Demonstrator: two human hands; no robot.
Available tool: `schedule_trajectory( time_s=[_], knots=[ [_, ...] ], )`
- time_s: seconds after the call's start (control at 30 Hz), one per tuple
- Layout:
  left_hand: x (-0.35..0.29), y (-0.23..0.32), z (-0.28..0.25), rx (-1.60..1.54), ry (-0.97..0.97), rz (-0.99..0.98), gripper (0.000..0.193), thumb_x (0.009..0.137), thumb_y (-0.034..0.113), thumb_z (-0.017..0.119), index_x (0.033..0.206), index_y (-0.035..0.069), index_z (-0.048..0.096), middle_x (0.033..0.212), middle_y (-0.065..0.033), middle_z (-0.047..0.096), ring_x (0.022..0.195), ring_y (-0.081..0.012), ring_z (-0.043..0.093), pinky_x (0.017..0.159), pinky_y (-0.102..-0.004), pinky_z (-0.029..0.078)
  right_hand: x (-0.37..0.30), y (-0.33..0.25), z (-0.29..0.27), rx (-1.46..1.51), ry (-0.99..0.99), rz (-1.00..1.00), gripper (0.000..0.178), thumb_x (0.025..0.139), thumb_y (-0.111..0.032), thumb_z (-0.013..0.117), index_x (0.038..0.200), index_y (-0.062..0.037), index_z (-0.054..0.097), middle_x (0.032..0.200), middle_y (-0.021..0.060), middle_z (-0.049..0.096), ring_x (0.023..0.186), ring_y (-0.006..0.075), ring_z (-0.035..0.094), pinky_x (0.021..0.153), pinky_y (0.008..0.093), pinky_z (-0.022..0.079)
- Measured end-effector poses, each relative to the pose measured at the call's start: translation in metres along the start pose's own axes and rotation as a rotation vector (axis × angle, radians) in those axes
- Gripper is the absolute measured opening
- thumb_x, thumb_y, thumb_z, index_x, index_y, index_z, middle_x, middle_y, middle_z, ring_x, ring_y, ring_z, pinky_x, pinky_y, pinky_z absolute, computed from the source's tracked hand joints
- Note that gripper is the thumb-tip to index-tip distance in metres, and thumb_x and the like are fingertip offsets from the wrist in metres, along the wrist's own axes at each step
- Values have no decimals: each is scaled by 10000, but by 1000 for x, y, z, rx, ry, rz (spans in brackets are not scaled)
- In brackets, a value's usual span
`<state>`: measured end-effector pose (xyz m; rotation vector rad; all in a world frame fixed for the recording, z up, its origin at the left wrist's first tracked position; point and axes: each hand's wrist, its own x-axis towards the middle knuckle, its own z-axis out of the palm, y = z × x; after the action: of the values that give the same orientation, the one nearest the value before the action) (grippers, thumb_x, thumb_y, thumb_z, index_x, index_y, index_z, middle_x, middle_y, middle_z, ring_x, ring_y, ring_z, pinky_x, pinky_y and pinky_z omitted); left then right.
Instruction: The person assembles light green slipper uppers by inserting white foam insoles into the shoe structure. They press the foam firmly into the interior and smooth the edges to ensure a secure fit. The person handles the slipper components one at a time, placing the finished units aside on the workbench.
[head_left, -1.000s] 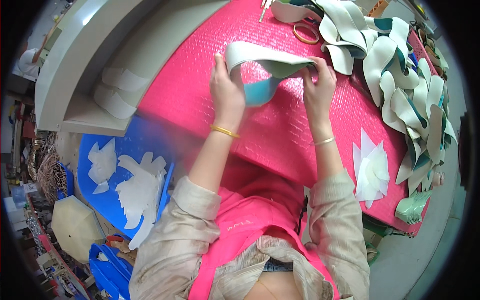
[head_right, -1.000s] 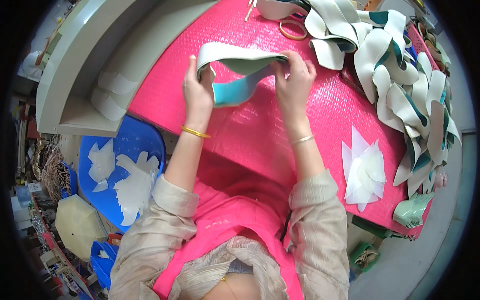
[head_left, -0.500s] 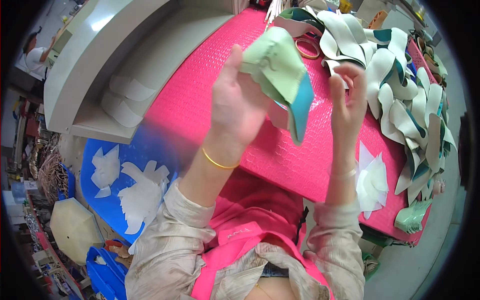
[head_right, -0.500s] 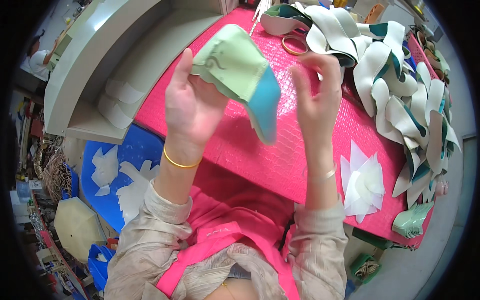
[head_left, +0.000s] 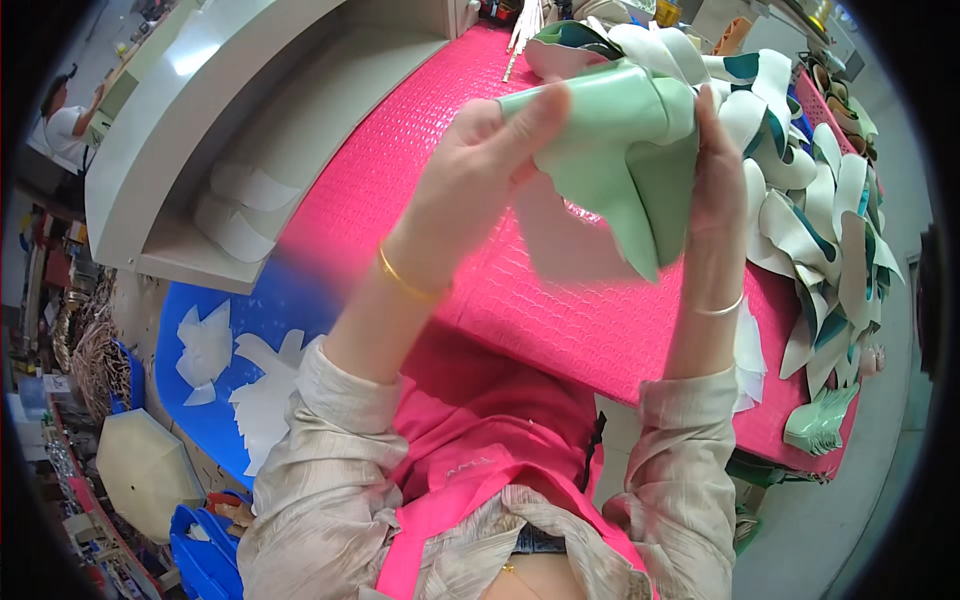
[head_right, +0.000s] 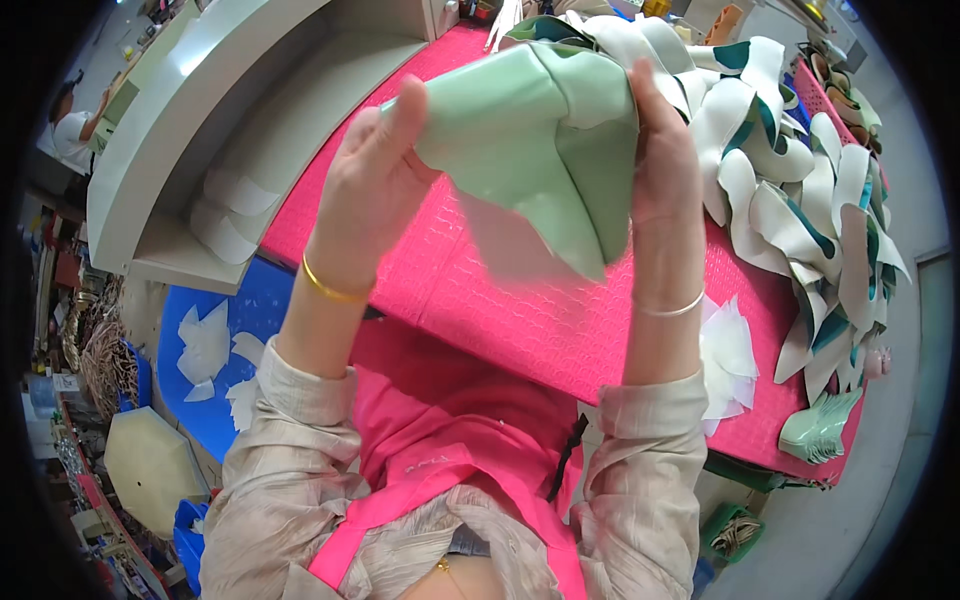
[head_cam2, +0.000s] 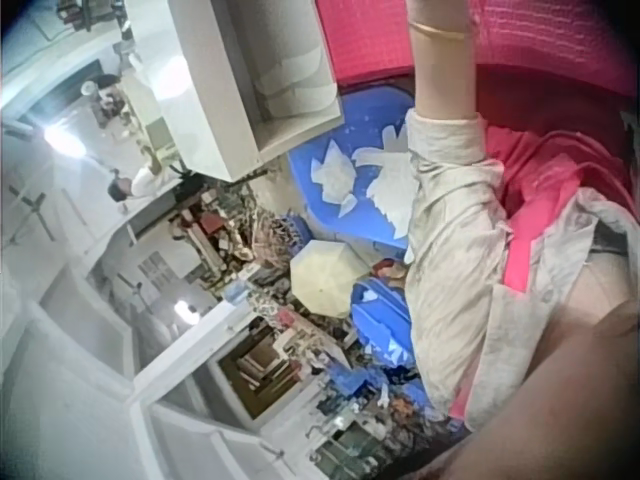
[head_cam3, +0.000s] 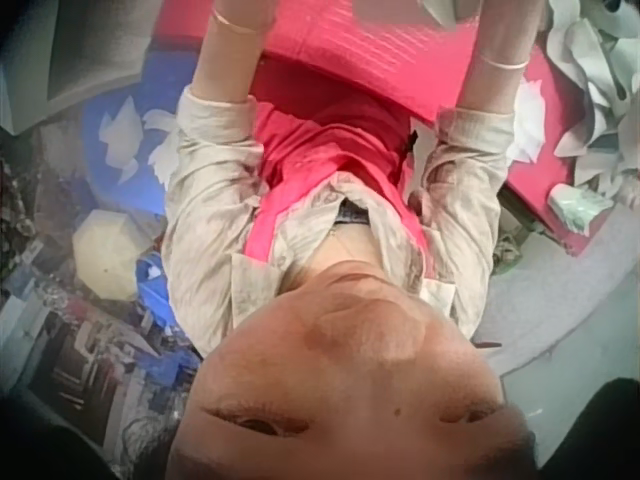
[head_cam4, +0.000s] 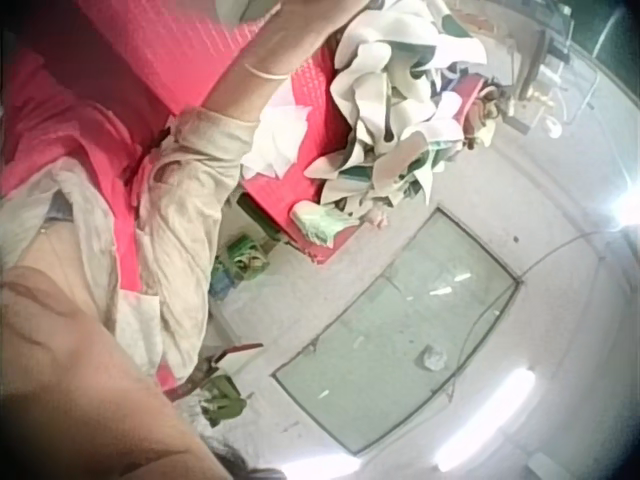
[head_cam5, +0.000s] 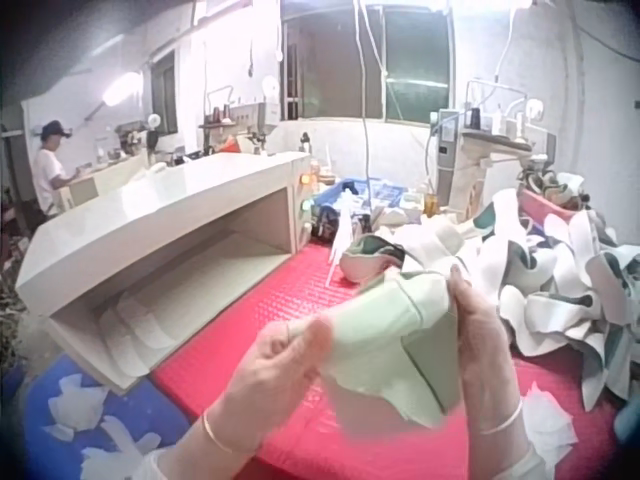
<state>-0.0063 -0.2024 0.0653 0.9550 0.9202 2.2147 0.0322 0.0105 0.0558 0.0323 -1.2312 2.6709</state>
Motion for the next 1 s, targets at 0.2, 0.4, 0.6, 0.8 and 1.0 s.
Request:
schedule_trajectory(
  time_s=[0.2,0.4,0.6,0.8,1.0],
  knots=[
    [-16,0,-31,601,-189,-144,355,863,202,572,1084,-73,540,965,-64,606,871,-104,543,756,-243,433,-14,-21,0,-518,-143,80,244,809,-229,635,912,-9,610,757,20,615,695,79,570,640,220,444],
    [-47,-24,-29,329,-60,-240,312,859,143,552,1095,-61,539,991,-73,597,888,-109,539,764,-239,431,-7,15,-21,-692,140,-105,169,769,-223,675,700,-87,603,555,-59,481,473,17,383,436,183,265],
    [-103,12,-47,371,88,-283,421,760,141,634,1108,-66,517,1012,-92,597,927,-158,546,800,-275,430,-26,-25,-113,-390,18,-10,216,828,-279,588,759,-74,586,598,-41,461,497,39,377,471,200,318],
    [-122,-3,-50,294,124,-304,480,741,168,651,1132,-63,497,1053,-98,581,984,-181,526,858,-306,401,-78,48,-2,-610,-368,120,370,672,-126,720,1004,-4,610,939,50,622,871,153,576,823,295,424],
    [-129,19,-51,573,-322,-187,273,716,102,676,949,-29,617,943,-119,621,883,-248,585,802,-331,429,-93,42,2,-483,-504,216,149,624,-3,726,763,-12,673,830,79,634,814,169,591,828,303,424]
  ],
)
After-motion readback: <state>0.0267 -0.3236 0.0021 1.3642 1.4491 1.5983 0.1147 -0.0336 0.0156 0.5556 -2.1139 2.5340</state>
